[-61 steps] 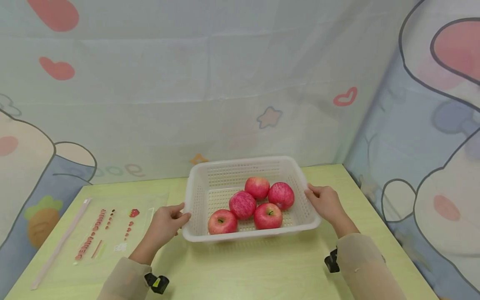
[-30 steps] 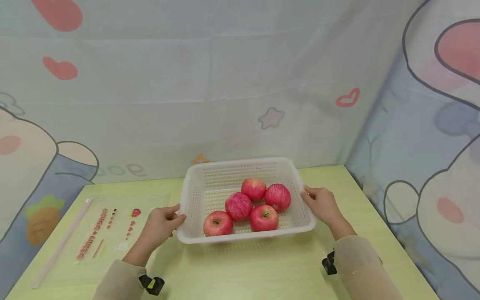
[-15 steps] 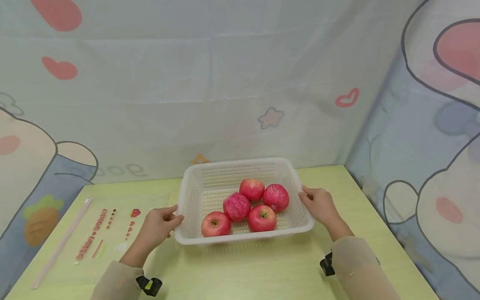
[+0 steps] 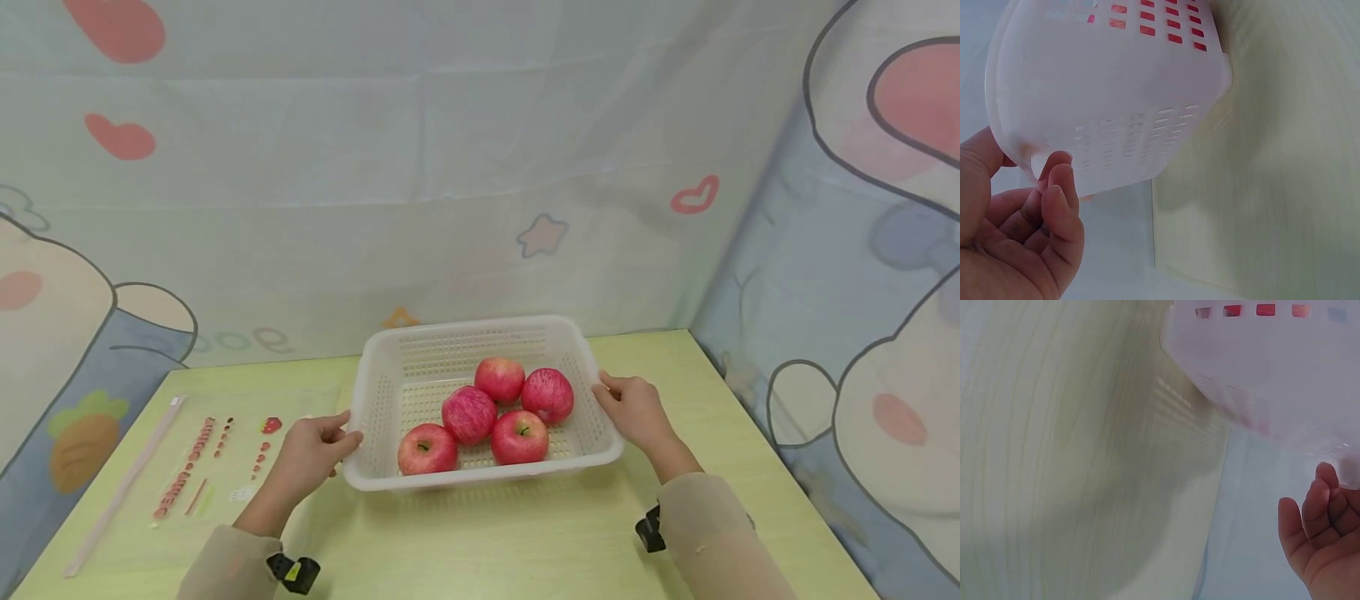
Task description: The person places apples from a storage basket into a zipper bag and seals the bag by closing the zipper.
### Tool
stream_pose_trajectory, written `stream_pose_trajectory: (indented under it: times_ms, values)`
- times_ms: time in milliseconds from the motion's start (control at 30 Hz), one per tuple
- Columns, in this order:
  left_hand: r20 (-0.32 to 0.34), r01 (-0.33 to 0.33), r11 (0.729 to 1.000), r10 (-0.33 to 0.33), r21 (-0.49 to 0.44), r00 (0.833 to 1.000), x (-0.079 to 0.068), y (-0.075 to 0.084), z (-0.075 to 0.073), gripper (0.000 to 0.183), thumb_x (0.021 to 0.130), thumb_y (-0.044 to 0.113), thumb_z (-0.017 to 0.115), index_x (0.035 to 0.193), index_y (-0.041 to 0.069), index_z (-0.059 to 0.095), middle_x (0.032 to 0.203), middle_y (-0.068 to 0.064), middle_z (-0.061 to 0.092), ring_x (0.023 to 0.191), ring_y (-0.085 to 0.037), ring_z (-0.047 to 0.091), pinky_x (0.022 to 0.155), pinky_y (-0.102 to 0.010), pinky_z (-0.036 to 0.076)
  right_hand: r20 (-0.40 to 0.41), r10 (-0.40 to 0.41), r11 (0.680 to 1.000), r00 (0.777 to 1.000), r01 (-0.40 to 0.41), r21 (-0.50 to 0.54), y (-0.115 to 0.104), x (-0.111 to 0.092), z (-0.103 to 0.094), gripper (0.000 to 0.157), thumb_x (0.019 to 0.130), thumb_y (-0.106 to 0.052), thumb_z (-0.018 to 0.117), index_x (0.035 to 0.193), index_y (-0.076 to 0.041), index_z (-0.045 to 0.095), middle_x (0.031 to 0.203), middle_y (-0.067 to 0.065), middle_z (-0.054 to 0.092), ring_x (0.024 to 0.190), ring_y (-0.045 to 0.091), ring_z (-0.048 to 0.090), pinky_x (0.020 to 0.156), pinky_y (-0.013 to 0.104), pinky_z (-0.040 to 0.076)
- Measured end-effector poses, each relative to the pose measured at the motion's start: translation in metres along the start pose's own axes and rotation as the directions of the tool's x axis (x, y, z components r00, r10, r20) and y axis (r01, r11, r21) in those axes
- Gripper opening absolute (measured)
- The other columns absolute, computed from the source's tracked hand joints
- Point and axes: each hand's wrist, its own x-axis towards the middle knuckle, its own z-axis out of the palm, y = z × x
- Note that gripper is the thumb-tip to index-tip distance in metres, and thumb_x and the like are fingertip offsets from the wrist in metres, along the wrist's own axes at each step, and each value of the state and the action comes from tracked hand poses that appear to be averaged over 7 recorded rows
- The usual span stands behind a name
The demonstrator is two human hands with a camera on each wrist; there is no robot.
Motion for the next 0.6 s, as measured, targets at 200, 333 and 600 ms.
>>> stream_pose_trajectory:
  times_ms: [200, 333, 600]
  values:
    - [-0.007, -0.001, 1.000, 0.001, 0.014, 1.000, -0.0019, 0.0016, -0.0006, 0.051, 0.086, 0.015, 0.066, 0.130, -0.007, 0.052, 0.071, -0.006, 0.060, 0.049, -0.011, 0.045, 0.044, -0.023, 0.037, 0.001, 0.002, 1.000, 1.000, -0.002, 0.011, 0.0004, 0.0000, 0.0008, 0.039, 0.093, -0.018, 0.058, 0.122, 0.009, 0.056, 0.111, 0.031, 0.062, 0.082, 0.029, 0.068, 0.061, 0.030, 0.052]
    - [-0.011, -0.002, 1.000, 0.002, 0.017, 1.000, -0.0036, 0.0022, -0.0014, 0.051, 0.086, 0.015, 0.065, 0.130, -0.007, 0.051, 0.074, -0.006, 0.061, 0.049, -0.011, 0.046, 0.045, -0.023, 0.038, 0.003, 0.003, 1.000, 1.000, -0.003, 0.017, 0.0012, 0.0001, 0.0011, 0.040, 0.094, -0.019, 0.057, 0.123, 0.008, 0.056, 0.111, 0.030, 0.062, 0.082, 0.029, 0.068, 0.061, 0.030, 0.052]
    - [-0.020, 0.006, 1.000, -0.006, 0.016, 1.000, -0.0050, 0.0033, -0.0005, 0.050, 0.086, 0.014, 0.065, 0.130, -0.007, 0.052, 0.077, -0.007, 0.063, 0.049, -0.012, 0.046, 0.045, -0.023, 0.039, 0.009, 0.007, 1.000, 1.000, -0.008, 0.019, 0.0026, 0.0005, 0.0018, 0.040, 0.094, -0.019, 0.057, 0.123, 0.008, 0.055, 0.112, 0.030, 0.062, 0.081, 0.026, 0.067, 0.061, 0.029, 0.051]
